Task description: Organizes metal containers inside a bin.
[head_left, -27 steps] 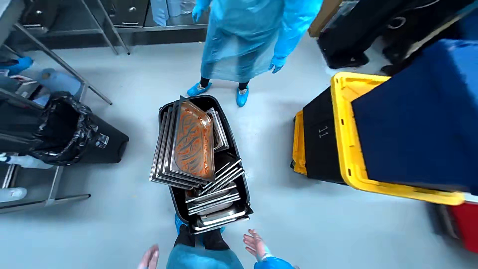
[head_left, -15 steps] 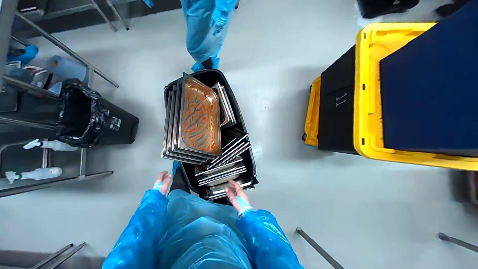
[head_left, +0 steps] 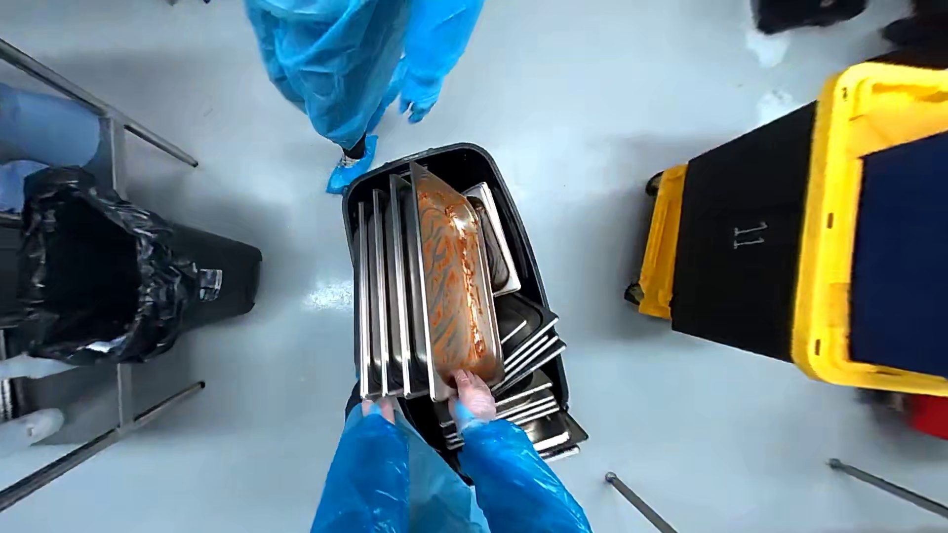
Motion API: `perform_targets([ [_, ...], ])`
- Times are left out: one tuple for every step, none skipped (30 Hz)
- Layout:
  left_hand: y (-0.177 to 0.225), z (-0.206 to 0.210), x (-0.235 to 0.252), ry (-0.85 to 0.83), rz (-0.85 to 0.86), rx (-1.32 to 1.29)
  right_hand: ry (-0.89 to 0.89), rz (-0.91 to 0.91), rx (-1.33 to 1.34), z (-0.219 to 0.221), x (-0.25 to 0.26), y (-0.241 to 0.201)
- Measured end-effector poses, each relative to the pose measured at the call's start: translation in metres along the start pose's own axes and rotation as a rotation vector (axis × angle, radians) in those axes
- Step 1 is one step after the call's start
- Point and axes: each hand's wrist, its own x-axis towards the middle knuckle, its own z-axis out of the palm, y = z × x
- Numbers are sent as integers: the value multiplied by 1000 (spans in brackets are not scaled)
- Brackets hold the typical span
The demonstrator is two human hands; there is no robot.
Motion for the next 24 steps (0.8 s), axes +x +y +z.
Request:
perform_targets([
  [1,-1,-3,21,5,-6,-55,25,-28,-8,0,-10],
  [4,-3,-5,35,15,-22,-82,35,-45,-15,-3,-17],
  [9,-7,-7,48,39,-69,-77,33,-35,-21,-7,-23],
  [15,-11,-10,66,81,-159,-51,26,0,-26,-14,-28],
  [21,-16,-14,77,127,-234,-21,29,50,-33,-23,-33],
  [24,-22,-15,85,168,-252,7,39,110,-42,-35,-38],
  [28,-29,-17,98,209,-243,14,53,170,-54,-48,-45],
  [35,-38,-19,108,249,-201,21,54,227,-67,-61,-51],
  [52,-50,-26,110,270,-128,28,49,284,-80,-72,-57],
  [73,-65,-37,117,288,-32,29,50,342,-92,-84,-64],
  [94,-79,-48,130,315,58,37,54,415,-105,-93,-68],
  [115,-89,-56,141,342,121,74,42,495,-116,-97,-67],
  [134,-94,-64,136,353,168,134,7,574,-126,-98,-62],
  [151,-96,-70,124,356,214,202,-27,647,-136,-93,-56],
  [165,-94,-76,101,354,260,256,-45,734,-149,-88,-52],
  [175,-89,-81,81,358,309,318,-46,835,-163,-81,-50],
  [184,-82,-84,65,358,356,382,-44,940,-177,-73,-49],
  [193,-72,-84,57,355,390,454,-45,1020,-193,-61,-46],
  [201,-62,-82,53,354,422,513,-47,1069,-207,-46,-42],
  [207,-53,-78,53,350,451,557,-43,1073,-219,-30,-36],
  [214,-45,-73,55,352,479,593,-26,1041,-231,-14,-31],
  [223,-41,-69,63,361,495,619,-9,978,-243,0,-28],
  [237,-39,-65,70,372,491,647,-6,902,-256,14,-26],
  [252,-39,-59,77,386,486,677,-10,829,-268,28,-27],
])
